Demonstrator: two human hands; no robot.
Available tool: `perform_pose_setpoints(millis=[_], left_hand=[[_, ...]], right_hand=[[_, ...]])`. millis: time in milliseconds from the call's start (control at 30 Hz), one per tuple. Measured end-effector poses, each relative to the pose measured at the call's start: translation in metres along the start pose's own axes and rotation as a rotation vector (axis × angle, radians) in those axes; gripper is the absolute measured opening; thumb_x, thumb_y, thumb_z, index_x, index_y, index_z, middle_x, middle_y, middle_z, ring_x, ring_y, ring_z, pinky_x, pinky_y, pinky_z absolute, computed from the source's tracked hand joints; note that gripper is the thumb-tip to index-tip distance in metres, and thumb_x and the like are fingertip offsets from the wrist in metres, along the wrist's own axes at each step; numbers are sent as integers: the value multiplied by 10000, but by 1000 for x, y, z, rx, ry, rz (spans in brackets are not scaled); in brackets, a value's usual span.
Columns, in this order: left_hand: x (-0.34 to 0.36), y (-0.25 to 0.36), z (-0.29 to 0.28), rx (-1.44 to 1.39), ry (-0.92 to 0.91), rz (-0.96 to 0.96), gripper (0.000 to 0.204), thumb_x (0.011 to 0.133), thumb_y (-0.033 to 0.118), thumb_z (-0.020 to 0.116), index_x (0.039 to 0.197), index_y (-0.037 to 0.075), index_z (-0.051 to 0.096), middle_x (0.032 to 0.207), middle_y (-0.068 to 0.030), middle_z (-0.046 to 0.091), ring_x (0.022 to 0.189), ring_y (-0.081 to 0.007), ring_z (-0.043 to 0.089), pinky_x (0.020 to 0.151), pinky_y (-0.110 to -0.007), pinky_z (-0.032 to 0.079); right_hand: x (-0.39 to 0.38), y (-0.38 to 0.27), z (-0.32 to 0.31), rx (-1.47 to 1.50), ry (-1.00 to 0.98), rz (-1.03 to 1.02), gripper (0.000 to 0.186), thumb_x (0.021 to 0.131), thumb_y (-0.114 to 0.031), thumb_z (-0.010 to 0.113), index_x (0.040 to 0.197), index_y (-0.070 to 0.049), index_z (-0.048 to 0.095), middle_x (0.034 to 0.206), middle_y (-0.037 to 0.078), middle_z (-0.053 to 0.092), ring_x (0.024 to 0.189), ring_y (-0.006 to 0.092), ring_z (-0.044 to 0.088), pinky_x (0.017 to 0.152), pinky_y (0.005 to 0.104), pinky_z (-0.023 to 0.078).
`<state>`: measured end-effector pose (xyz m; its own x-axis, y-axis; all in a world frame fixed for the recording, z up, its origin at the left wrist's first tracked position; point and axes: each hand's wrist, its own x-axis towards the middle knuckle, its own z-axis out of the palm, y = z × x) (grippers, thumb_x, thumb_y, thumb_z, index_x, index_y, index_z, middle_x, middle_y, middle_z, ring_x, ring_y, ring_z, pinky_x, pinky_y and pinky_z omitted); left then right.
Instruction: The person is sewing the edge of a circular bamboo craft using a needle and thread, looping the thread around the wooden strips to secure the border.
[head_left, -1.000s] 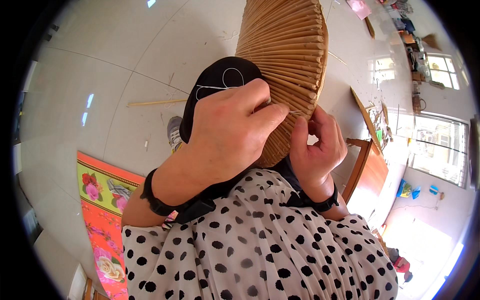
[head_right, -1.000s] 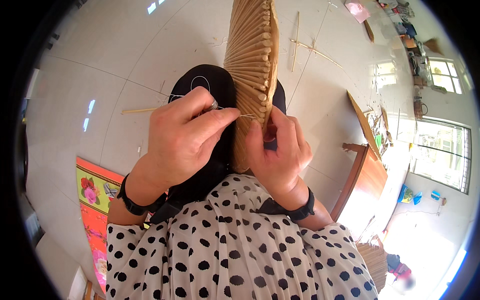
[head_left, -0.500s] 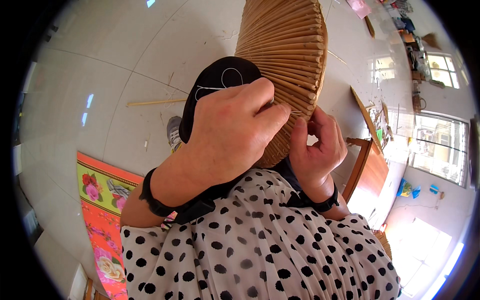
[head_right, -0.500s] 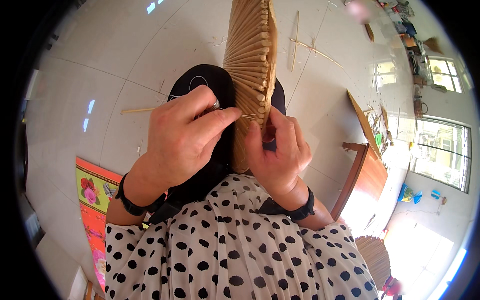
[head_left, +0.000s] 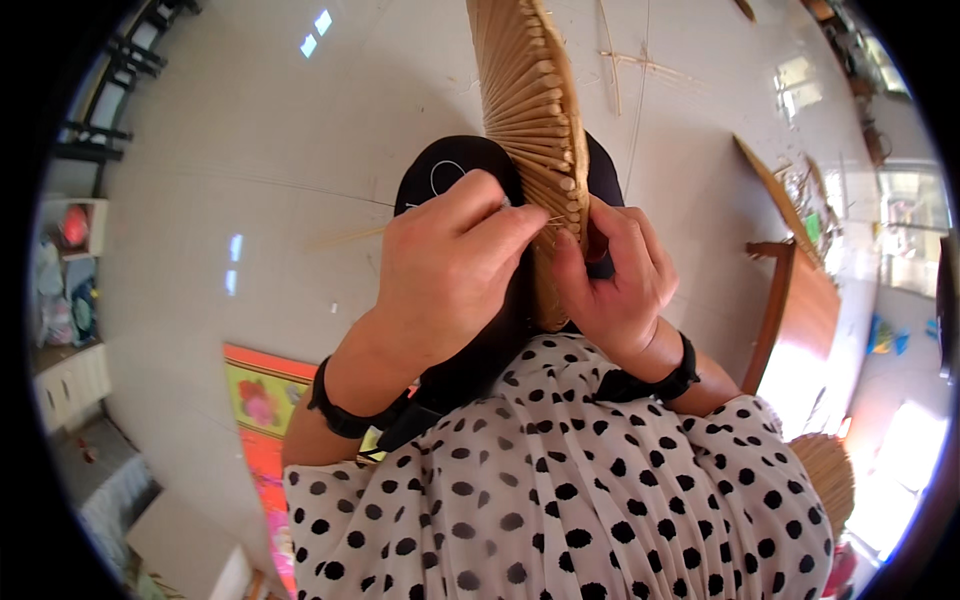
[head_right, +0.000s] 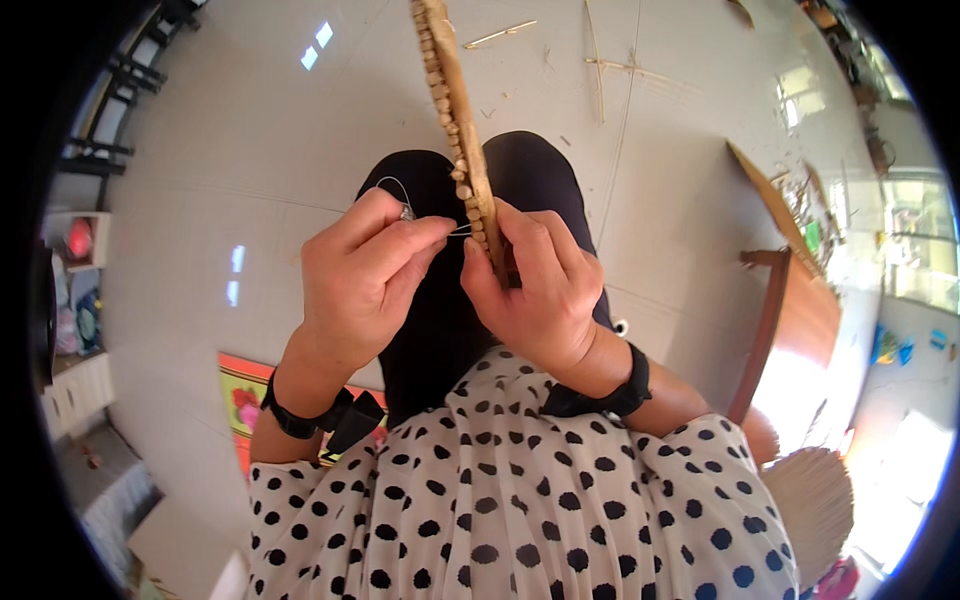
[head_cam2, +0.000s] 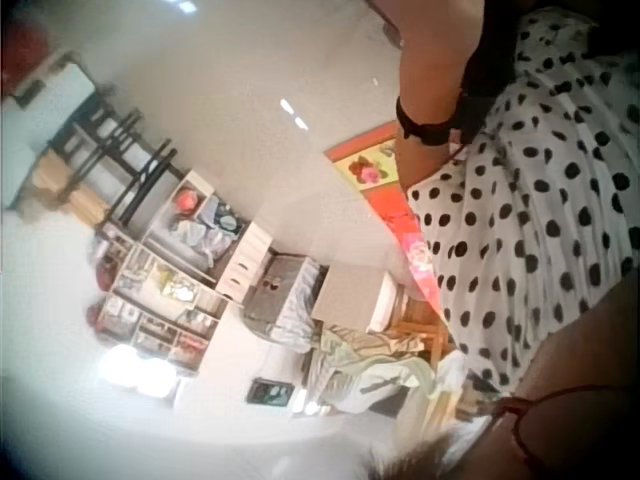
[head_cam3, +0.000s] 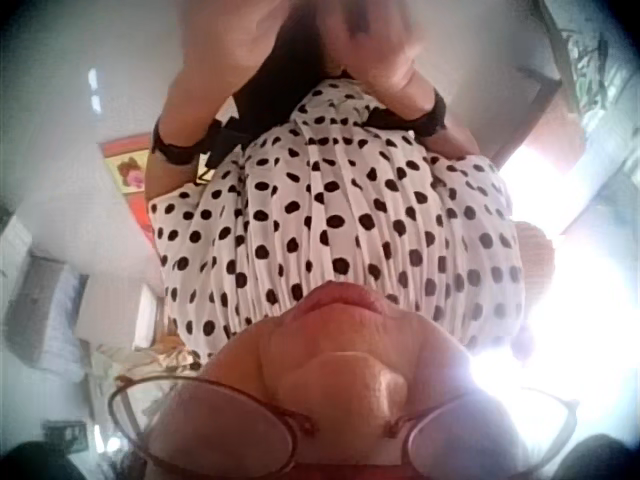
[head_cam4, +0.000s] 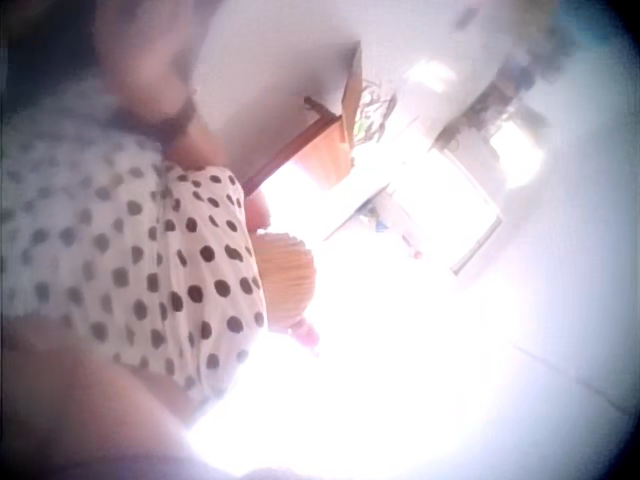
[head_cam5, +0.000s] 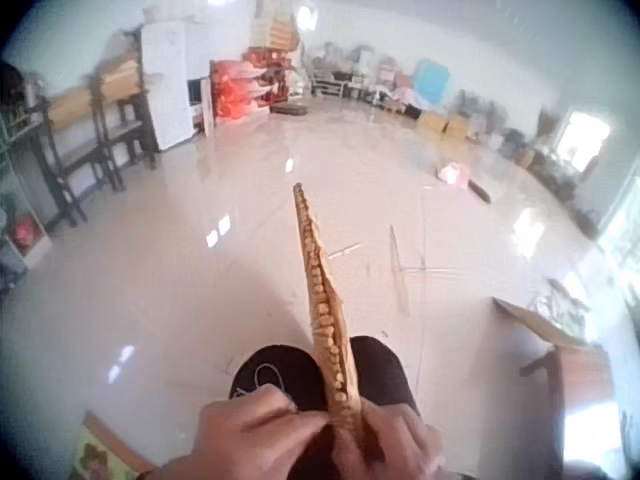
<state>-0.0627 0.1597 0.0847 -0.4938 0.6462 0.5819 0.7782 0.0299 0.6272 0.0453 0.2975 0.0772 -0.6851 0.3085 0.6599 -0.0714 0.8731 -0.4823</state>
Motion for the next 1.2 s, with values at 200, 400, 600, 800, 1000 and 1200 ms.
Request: perform_pose_setpoints(millis=[200,400,600,800,1000,1200], left_hand=[[3,10,-23,47,-240,-170,186,796,-5,712,971,50,679,718,-59,542,554,-206,530,498,-306,421],[11,25,-34,83,-400,-307,123,851,-23,656,965,19,669,672,-65,599,548,-145,560,496,-260,423],[8,32,-34,104,-414,-484,94,867,-16,663,953,15,687,685,-62,646,530,-90,553,489,-216,406],[12,43,-37,163,-435,-522,151,857,-41,655,989,11,709,703,-66,658,526,-78,533,487,-214,399],[9,41,-35,154,-398,-443,173,835,-76,643,981,-6,704,694,-74,648,507,-95,519,475,-218,378],[8,46,-26,246,-373,-363,159,824,-91,642,955,-16,692,636,-72,592,490,-110,496,464,-232,358]], right_hand=[[-8,7,8,64,82,-6,358,679,-46,775,1007,16,647,733,48,576,510,155,562,445,261,463],[-11,15,5,138,77,-9,346,681,-51,774,986,25,629,713,43,508,487,168,532,425,277,443],[-15,21,3,242,117,11,397,665,-83,796,1013,21,635,751,57,539,552,187,579,454,292,475],[-24,37,4,483,95,53,430,713,-214,835,1024,31,667,866,114,625,588,195,606,491,282,504],[-33,43,1,563,61,29,426,737,-207,826,1057,37,687,901,125,628,646,216,626,517,294,517],[-38,43,5,571,139,11,410,731,-145,828,1073,40,699,921,111,625,625,189,604,513,279,498]])
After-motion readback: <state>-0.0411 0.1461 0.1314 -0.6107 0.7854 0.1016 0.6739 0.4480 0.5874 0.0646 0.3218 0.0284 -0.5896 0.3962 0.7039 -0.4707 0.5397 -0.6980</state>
